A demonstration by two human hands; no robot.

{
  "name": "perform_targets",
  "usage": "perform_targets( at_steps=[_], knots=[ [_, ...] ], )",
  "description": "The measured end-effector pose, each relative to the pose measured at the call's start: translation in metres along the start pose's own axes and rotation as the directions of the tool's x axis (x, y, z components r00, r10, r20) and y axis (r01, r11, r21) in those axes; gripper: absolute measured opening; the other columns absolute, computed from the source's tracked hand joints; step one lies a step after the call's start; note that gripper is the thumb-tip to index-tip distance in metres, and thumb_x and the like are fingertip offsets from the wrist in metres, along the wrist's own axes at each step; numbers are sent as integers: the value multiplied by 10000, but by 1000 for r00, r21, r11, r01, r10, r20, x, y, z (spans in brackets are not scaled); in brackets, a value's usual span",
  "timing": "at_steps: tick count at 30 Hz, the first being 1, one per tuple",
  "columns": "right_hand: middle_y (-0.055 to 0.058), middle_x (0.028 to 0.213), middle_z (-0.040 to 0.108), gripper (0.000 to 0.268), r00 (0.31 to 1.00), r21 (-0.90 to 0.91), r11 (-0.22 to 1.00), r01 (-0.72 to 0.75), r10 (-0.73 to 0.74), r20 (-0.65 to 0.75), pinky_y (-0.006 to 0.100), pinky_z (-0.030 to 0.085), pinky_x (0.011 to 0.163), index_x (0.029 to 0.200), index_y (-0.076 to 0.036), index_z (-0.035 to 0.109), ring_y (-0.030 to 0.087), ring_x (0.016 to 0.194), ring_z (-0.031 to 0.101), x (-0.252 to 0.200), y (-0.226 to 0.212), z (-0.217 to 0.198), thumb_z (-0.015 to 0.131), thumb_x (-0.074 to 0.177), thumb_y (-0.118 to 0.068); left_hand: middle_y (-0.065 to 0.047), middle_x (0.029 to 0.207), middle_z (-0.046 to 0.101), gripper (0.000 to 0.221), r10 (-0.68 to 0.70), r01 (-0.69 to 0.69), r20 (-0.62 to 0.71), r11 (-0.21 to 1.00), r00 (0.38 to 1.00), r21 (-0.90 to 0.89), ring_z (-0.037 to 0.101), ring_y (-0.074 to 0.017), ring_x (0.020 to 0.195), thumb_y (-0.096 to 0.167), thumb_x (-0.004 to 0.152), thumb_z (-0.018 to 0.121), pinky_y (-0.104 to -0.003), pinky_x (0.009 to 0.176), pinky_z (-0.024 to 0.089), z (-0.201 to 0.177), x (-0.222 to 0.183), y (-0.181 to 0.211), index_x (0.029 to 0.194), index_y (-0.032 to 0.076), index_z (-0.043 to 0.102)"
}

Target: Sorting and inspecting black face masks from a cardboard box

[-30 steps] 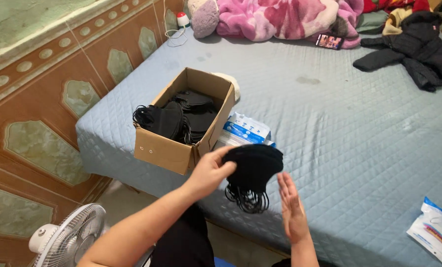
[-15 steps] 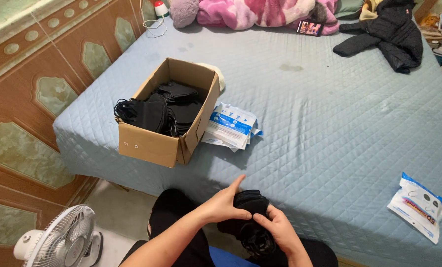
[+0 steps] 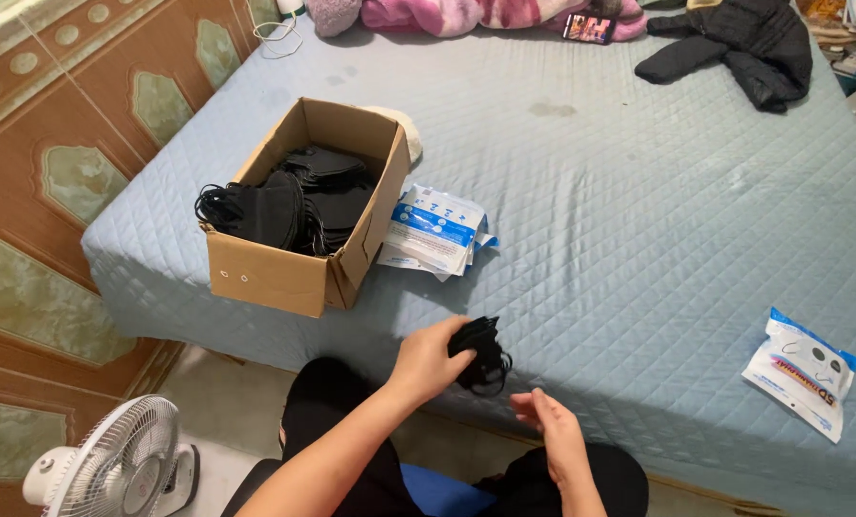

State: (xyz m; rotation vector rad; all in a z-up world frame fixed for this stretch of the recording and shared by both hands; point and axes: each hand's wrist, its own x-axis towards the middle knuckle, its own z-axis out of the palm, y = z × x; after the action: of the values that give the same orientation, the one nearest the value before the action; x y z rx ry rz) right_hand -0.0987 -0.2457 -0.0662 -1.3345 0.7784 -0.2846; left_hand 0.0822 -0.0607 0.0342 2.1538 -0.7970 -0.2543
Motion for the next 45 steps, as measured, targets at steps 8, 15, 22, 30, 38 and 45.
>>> perform_targets(
  at_steps=[8,15,22,30,38,45],
  knots=[
    [170,1215,720,858,765,595,553,-583,127,631,551,486,1038,1213,-33,685,355,1134,664,44,4,-17,483,875,-795,-94,941,603,153,767,-722,-170,640,619,261,592,-294,821,-4,887,560,-415,745,485,46,-25,59,1014,68,607],
    [191,1439,586,908,734,712,350,-609,-91,673,494,455,1100,1444,-54,531,338,1314,565,81,45,-53,628,886,-763,-142,1170,638,135,832,-785,-16,529,554,321,617,-367,1099,37,969,577,-552,979,483,86,-22,38,1094,76,604],
    [236,1344,647,554,878,814,447,-371,-115,464,505,472,1050,1382,-21,594,376,1191,644,131,72,-89,648,982,-401,-130,1336,651,468,766,-767,67,629,640,131,576,-347,1311,207,861,790,-589,1159,341,100,-2,21,1289,97,635],
    [259,1278,667,677,912,563,746,-356,145,384,646,488,1010,1326,0,638,419,1196,633,142,-26,-68,547,998,-585,-116,1124,671,489,257,-261,-115,965,960,-21,653,-328,1099,323,910,753,-462,972,503,131,45,-29,1350,148,628],
    [272,1195,691,525,895,498,757,-423,263,359,733,508,938,1250,-2,670,465,1108,660,150,-22,-65,643,966,-443,-154,1054,671,647,116,-115,-95,993,989,22,647,-344,1041,497,894,736,-471,925,499,148,82,-24,1316,16,643],
    [256,1200,699,486,890,518,735,-436,269,367,715,511,968,1249,-10,674,456,1118,664,149,-19,-64,653,967,-406,-37,1041,631,446,327,-230,-246,907,912,353,607,-251,989,363,780,847,-403,817,490,164,83,-25,1144,137,724]
  ],
)
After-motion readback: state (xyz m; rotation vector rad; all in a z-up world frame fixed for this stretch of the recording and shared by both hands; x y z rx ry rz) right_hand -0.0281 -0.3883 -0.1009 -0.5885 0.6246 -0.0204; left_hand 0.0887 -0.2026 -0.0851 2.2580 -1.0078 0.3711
